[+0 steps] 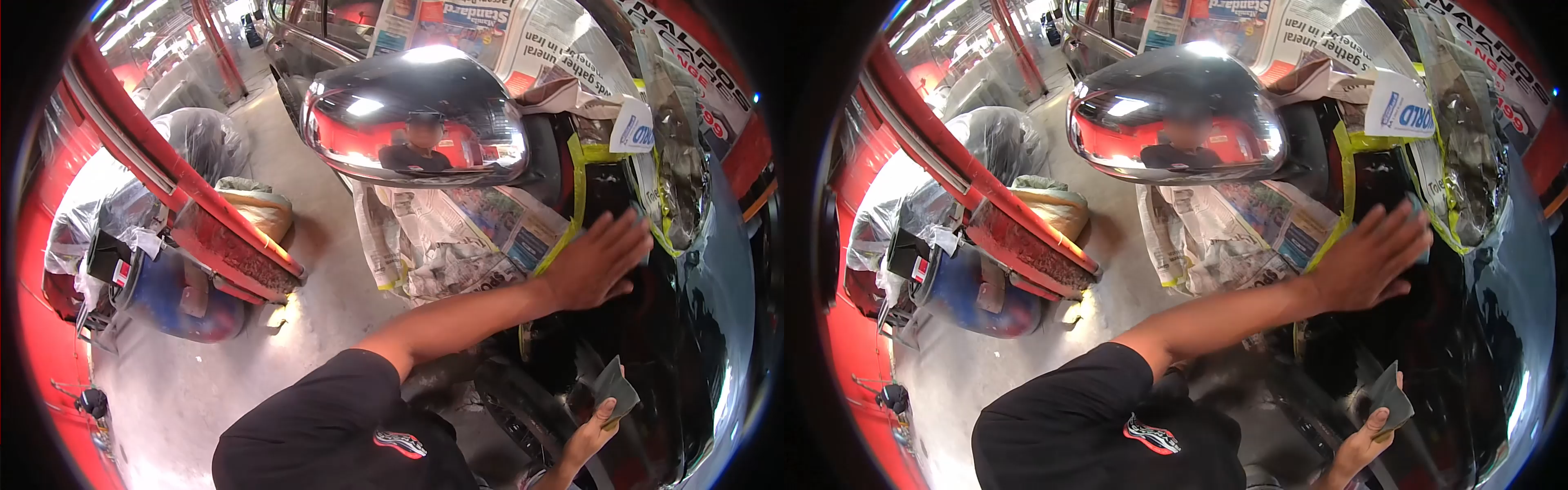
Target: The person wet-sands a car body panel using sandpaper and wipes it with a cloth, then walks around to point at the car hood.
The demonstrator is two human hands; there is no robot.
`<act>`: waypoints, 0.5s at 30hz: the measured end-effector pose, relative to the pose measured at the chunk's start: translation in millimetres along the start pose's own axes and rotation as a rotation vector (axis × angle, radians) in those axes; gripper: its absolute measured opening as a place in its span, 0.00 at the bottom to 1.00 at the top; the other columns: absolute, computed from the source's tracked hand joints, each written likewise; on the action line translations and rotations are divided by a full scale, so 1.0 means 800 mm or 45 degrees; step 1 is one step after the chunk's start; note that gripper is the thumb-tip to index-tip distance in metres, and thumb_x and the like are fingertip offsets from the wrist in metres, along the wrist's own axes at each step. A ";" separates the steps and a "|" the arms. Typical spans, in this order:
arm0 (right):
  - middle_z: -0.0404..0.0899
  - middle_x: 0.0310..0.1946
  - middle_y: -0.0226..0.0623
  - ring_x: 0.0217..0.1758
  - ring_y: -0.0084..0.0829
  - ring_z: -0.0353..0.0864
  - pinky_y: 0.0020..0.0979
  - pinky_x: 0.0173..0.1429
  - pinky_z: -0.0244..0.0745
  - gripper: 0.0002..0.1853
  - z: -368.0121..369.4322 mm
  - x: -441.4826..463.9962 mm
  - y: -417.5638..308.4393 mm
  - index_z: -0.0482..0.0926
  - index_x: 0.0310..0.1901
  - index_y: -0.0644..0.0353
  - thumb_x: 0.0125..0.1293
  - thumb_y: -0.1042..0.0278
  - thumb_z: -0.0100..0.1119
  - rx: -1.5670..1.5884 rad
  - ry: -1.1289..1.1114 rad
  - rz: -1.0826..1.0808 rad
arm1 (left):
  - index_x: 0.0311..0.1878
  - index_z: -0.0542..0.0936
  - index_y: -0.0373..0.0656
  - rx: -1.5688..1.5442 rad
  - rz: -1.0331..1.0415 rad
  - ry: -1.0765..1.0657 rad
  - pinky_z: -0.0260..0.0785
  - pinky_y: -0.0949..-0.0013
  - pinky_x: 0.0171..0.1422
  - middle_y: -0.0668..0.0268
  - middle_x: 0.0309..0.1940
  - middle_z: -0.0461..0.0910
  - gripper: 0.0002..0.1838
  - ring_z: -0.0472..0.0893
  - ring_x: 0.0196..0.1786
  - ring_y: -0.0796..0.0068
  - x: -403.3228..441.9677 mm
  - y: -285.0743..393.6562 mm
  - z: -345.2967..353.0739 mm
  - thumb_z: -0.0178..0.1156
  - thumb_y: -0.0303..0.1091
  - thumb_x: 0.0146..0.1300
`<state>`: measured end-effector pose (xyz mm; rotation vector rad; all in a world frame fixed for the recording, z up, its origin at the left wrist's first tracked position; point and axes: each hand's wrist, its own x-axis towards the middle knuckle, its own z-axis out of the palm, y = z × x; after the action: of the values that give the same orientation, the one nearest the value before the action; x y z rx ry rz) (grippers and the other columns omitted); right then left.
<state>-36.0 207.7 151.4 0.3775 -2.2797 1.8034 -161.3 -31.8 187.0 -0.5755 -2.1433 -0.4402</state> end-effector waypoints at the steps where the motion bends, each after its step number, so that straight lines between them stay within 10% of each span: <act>1: 0.71 0.72 0.47 0.74 0.38 0.70 0.37 0.79 0.58 0.30 -0.003 0.000 0.003 0.66 0.72 0.74 0.83 0.53 0.46 0.027 0.014 0.022 | 0.76 0.61 0.36 -0.043 0.053 -0.097 0.49 0.39 0.80 0.48 0.78 0.58 0.40 0.54 0.82 0.43 -0.005 0.003 0.003 0.61 0.48 0.68; 15: 0.70 0.68 0.44 0.66 0.37 0.76 0.43 0.67 0.79 0.30 -0.028 -0.008 0.050 0.60 0.74 0.66 0.81 0.54 0.52 0.591 0.146 0.217 | 0.78 0.55 0.28 0.317 -0.618 0.327 0.46 0.37 0.81 0.39 0.78 0.57 0.40 0.55 0.81 0.36 0.001 0.004 0.004 0.60 0.37 0.70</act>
<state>-42.6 238.4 117.7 0.1452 -1.8505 2.3722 -161.9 -27.3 185.9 0.1438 -2.0342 -0.4683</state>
